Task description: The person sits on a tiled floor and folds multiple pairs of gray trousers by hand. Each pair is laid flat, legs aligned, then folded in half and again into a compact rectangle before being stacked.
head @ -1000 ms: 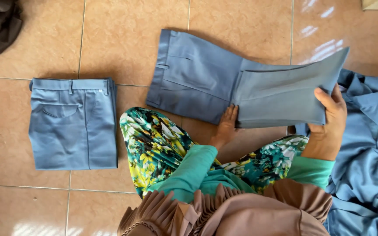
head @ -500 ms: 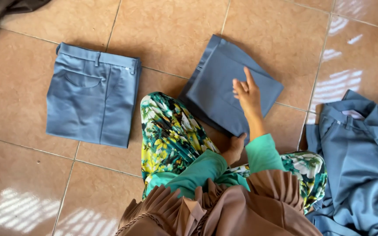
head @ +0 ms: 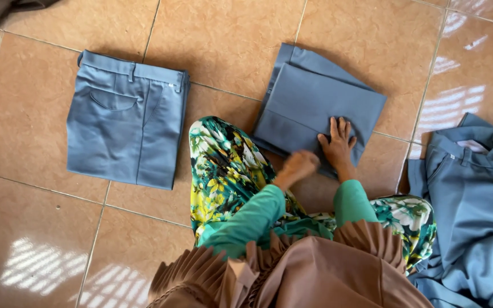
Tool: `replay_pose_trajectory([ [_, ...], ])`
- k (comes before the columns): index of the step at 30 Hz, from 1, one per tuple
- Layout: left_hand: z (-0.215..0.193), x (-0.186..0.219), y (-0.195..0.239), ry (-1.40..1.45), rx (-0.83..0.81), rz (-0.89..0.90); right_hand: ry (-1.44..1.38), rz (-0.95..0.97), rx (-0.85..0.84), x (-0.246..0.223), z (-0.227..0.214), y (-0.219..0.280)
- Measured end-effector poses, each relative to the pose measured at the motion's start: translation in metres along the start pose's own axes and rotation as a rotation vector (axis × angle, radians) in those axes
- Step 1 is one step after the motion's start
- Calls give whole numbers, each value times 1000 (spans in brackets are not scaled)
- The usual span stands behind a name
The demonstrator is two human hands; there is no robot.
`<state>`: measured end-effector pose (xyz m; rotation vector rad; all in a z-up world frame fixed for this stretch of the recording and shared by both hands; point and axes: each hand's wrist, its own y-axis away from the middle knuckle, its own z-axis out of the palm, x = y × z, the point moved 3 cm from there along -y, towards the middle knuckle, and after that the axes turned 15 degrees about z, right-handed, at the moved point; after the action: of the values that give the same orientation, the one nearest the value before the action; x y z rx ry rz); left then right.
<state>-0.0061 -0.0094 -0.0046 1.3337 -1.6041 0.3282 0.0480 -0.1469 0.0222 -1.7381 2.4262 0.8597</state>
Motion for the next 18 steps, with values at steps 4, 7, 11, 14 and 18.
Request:
replay_pose_trajectory([
  [4,-124,-34,-7,-534,646,71,-44,-40,39,1,-14,2],
  [7,-140,-77,-25,-322,645,21,-9,-47,74,7,-12,-2],
  [11,-152,-41,-2,-168,612,94,-76,-77,229,12,-18,13],
  [14,-142,-76,-8,-205,614,109,-63,-106,319,18,-6,19],
  [18,-152,-44,0,-463,594,-41,-86,-123,390,7,-5,35],
])
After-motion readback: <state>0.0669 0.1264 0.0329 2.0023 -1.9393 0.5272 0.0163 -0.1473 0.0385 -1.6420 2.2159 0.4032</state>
